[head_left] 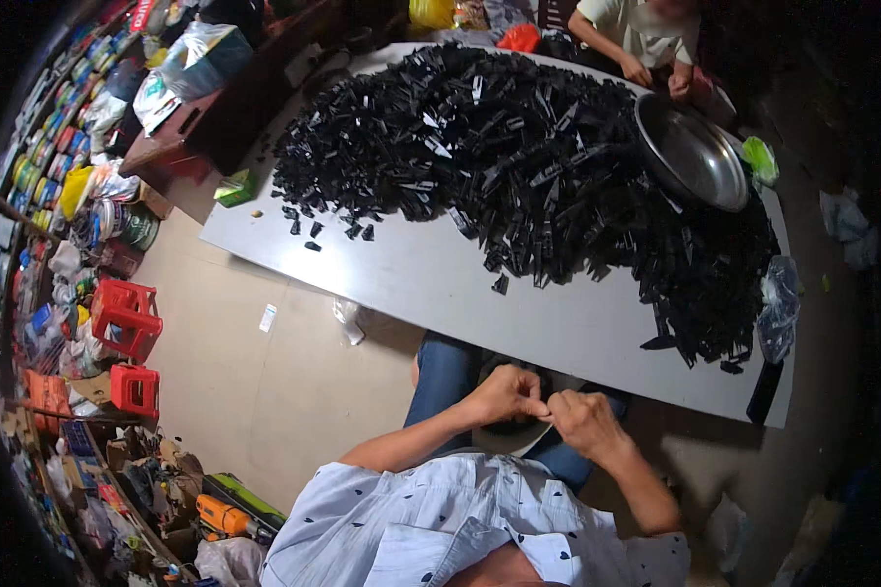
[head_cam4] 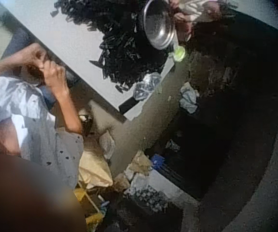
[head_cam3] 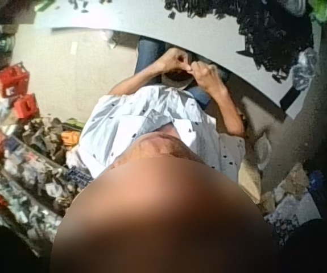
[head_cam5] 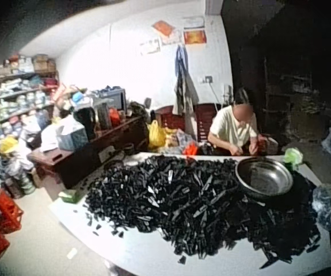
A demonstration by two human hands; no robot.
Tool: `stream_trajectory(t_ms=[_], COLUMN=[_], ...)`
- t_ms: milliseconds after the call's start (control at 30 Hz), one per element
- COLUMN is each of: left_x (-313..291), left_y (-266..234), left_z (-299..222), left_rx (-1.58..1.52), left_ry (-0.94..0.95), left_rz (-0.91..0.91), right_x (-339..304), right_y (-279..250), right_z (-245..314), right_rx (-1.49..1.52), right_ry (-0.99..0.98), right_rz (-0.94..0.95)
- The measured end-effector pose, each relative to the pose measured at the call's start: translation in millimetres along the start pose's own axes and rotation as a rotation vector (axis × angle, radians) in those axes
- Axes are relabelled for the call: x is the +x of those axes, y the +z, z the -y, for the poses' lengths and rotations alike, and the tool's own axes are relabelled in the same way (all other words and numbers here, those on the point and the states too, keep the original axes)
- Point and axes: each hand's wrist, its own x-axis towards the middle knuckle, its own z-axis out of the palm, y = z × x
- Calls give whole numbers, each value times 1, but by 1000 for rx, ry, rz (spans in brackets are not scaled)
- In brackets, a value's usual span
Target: The person assembles small plastic parts by hand, repeatedly picking pieces from a pile on the table and snapping them together, and retrieves additional parts in a bag from a shelf.
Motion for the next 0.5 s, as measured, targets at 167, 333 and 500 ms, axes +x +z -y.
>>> stream_trajectory(t_ms=[167, 333, 500], left_x=[-8, 20, 39], left_y=[-15, -85, -99], left_z=[-29, -28, -59], left_rx=[827, 384, 648], left_ry=[194, 316, 207], left_rz=[-174, -515, -751], right_x=[-12, -9, -32], right_y=[51, 6, -39], right_z=[3, -13, -72], right_rx=[135, 127, -163], right_ry=[131, 188, 361], right_rz=[107, -9, -398])
